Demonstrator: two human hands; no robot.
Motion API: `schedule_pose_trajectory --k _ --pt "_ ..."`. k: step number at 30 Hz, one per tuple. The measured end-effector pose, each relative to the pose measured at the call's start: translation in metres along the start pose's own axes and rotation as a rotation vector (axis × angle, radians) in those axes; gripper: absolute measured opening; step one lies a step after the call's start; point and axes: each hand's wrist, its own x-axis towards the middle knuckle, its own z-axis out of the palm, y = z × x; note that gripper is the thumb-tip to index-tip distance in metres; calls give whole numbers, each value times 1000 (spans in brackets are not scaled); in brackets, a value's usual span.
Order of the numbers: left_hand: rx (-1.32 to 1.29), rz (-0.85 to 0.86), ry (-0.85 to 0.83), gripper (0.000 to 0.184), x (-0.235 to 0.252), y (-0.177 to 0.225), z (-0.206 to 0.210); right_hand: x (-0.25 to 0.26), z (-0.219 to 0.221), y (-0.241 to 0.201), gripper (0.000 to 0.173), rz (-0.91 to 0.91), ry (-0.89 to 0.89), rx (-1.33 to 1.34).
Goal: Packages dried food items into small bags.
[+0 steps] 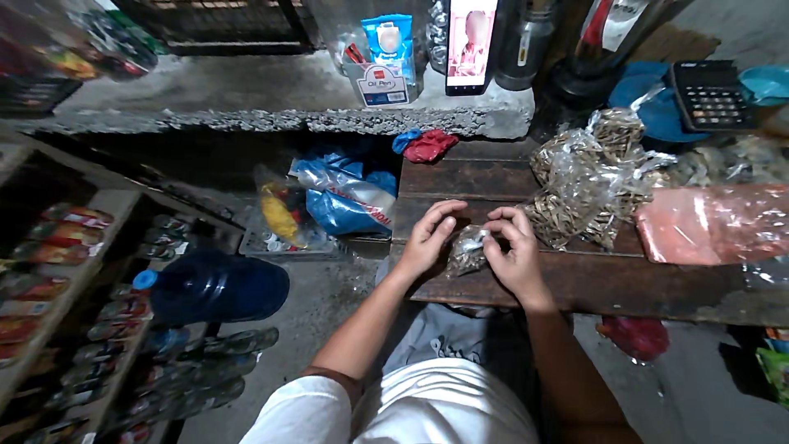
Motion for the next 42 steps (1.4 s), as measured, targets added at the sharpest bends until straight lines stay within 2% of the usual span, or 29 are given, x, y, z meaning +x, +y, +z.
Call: schedule_pose_trajectory --k 3,6,10,17,21,27,31,34,36,38,40,42 --pt "34 43 -149 34 3 10 -9 10 -14 -15 21 -151 -78 -163" --pt "172 82 -303 42 4 18 -11 16 -25 -30 23 -240 -170 -319" --pt "347 73 -271 38 1 29 -6 14 -34 -42 26 -273 -183 -411" --pt "310 54 -348 24 -6 35 -6 7 -42 -45 26 -269 -250 -391" --pt "381 -2 -429 29 -11 44 -17 1 -47 -39 31 -242 -279 -413" --pt "628 89 -423 30 -18 56 -34 -12 -51 -33 37 -106 -369 -206" --pt "837 237 -291 24 -13 57 -34 -16 -41 -36 38 52 -336 -2" --pt "879 339 -136 16 -3 51 -26 -18 -25 -41 31 167 -229 339" --pt "764 388 -5 13 6 50 -18 -23 -11 -50 26 239 -211 687" --pt "436 394 74 12 11 56 -9 -28 4 -61 24 284 -264 1065" --pt "-62 351 -60 8 9 70 -2 -33 17 -63 22 241 -375 1336" --pt "-364 340 -396 17 5 80 -4 -46 30 -34 24 136 -576 1476"
